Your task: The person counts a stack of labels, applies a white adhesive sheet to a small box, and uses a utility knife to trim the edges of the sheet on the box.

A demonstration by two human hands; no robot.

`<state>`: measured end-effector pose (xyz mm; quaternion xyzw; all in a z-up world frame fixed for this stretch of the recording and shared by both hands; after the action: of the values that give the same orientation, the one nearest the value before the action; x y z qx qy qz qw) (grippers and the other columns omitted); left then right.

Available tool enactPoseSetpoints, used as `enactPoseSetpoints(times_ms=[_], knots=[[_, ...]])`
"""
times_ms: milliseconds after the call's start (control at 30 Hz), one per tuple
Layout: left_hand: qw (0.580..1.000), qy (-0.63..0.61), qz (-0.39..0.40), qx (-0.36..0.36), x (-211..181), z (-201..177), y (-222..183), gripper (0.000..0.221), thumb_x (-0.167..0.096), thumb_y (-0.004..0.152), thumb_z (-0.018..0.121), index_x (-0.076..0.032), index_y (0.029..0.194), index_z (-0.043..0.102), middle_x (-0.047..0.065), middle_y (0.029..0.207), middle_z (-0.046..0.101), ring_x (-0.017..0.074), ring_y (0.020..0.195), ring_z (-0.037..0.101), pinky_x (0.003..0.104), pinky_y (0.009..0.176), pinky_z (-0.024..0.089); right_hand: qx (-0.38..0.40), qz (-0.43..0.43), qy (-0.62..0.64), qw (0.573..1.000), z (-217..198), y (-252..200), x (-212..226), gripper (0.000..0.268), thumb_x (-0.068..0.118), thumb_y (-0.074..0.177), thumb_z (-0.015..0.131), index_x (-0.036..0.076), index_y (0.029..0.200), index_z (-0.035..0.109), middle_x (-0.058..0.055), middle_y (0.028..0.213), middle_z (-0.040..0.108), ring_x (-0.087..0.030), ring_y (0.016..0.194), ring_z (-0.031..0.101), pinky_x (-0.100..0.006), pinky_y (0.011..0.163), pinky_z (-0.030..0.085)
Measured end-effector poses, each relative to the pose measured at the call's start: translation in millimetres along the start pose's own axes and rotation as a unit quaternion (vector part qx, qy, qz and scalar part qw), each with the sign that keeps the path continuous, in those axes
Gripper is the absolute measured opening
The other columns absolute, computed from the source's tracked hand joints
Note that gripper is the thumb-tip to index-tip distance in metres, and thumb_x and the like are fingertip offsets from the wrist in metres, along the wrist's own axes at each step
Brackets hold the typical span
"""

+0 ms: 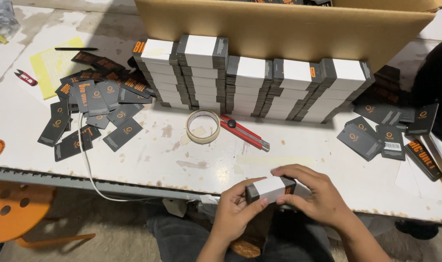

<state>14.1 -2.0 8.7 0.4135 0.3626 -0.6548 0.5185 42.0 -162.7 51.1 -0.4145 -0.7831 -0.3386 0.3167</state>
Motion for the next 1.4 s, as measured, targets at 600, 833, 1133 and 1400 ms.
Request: enactPoseSetpoints(times_ms=[600,833,1133,1400], knots=[[0.982,0.061,-0.098,-0.152,-3.8,-8.7,6.3,0.022,-0.01,0.067,0.073,-0.001,0.087,0.071,-0.001,0.051,0.039,0.007,0.05,0.036,0.02,0.049,0.036,0.004,-0.225,-0.324,0.919,10.4,-6.2,17.9,0.048,0.037,0.074,0.064,0.01,0.108,0.045,-0.015,0.107,0.05,-0.027,0.097,0.052,-0.046,0.087,0.042],[0.969,0.204,0.028,-0.137,-13.6,-29.5,24.5,0.034,-0.023,0.065,0.069,-0.014,0.098,0.064,0.005,0.082,0.07,0.0128,0.078,0.066,0.027,0.074,0.056,0.023,-0.222,-0.241,0.944,-16.0,36.2,15.6,0.039,0.035,0.077,0.057,0.003,0.1,0.05,-0.011,0.096,0.059,-0.027,0.085,0.057,-0.037,0.076,0.046],[0.79,0.528,0.268,-0.156,-5.9,-43.7,32.4,0.033,-0.027,0.08,0.056,-0.002,0.101,0.057,0.009,0.097,0.061,0.0249,0.091,0.056,0.036,0.075,0.047,-0.145,-0.286,-0.347,0.881,-45.1,163.4,33.4,0.031,0.022,0.078,0.072,0.004,0.093,0.051,-0.018,0.116,0.055,-0.034,0.106,0.051,-0.04,0.089,0.04],[0.783,0.536,0.276,-0.151,-4.3,-40.7,33.2,0.028,-0.024,0.08,0.055,-0.002,0.098,0.057,0.008,0.095,0.061,0.0241,0.087,0.056,0.035,0.073,0.047,-0.189,-0.263,-0.367,0.872,-28.6,167.9,8.0,0.028,0.008,0.08,0.07,0.013,0.104,0.058,-0.01,0.096,0.05,-0.028,0.083,0.043,-0.037,0.068,0.042]])
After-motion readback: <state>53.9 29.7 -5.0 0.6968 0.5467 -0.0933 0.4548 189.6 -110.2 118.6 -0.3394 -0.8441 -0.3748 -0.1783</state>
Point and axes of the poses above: each hand's wrist, its own y-axis towards the middle knuckle, its own z-axis out of the palm, x = y × z, the point moved 3 cm from there along y, towards the middle knuckle
